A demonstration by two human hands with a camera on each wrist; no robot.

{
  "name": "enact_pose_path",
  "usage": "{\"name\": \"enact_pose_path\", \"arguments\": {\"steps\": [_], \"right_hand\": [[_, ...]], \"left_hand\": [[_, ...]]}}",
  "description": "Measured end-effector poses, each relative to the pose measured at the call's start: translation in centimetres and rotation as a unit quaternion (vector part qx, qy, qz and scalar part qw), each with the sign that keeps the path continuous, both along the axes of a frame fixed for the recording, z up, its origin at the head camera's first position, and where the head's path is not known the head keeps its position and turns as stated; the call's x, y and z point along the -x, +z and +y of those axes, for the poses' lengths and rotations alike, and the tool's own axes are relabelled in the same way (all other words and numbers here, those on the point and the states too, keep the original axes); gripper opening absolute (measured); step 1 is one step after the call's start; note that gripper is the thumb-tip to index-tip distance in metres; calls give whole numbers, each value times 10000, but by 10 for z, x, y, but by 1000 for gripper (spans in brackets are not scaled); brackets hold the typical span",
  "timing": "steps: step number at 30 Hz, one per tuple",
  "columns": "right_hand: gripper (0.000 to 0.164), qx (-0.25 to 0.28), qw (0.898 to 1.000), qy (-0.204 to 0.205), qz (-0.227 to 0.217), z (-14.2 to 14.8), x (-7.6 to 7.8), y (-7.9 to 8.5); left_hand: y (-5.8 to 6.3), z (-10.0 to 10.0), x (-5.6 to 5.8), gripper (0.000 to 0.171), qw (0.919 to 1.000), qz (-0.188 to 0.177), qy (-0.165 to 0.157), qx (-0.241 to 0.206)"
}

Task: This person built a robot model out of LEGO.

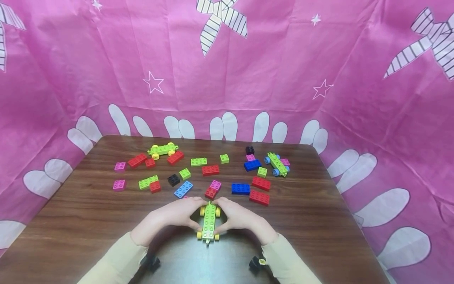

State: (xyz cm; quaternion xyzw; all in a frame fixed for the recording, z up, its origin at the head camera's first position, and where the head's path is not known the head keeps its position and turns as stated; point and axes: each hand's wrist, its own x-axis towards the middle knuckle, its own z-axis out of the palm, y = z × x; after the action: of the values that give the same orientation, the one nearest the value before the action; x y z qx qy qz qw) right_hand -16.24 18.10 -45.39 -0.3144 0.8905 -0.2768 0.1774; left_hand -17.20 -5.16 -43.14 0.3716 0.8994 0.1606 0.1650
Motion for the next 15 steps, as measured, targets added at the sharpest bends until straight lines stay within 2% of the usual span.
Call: {"name": "enact_pose_path", "arguments": {"steps": [9, 15], "right_hand": [[81, 121, 9999, -24, -79, 0, -1, 0], [83, 115, 9999, -52, 79, 0, -1, 2]], "left_hand": [[6, -9, 8, 61, 9995, 2, 20, -304], [16, -22, 15, 61, 9987, 47, 253, -439]]}}
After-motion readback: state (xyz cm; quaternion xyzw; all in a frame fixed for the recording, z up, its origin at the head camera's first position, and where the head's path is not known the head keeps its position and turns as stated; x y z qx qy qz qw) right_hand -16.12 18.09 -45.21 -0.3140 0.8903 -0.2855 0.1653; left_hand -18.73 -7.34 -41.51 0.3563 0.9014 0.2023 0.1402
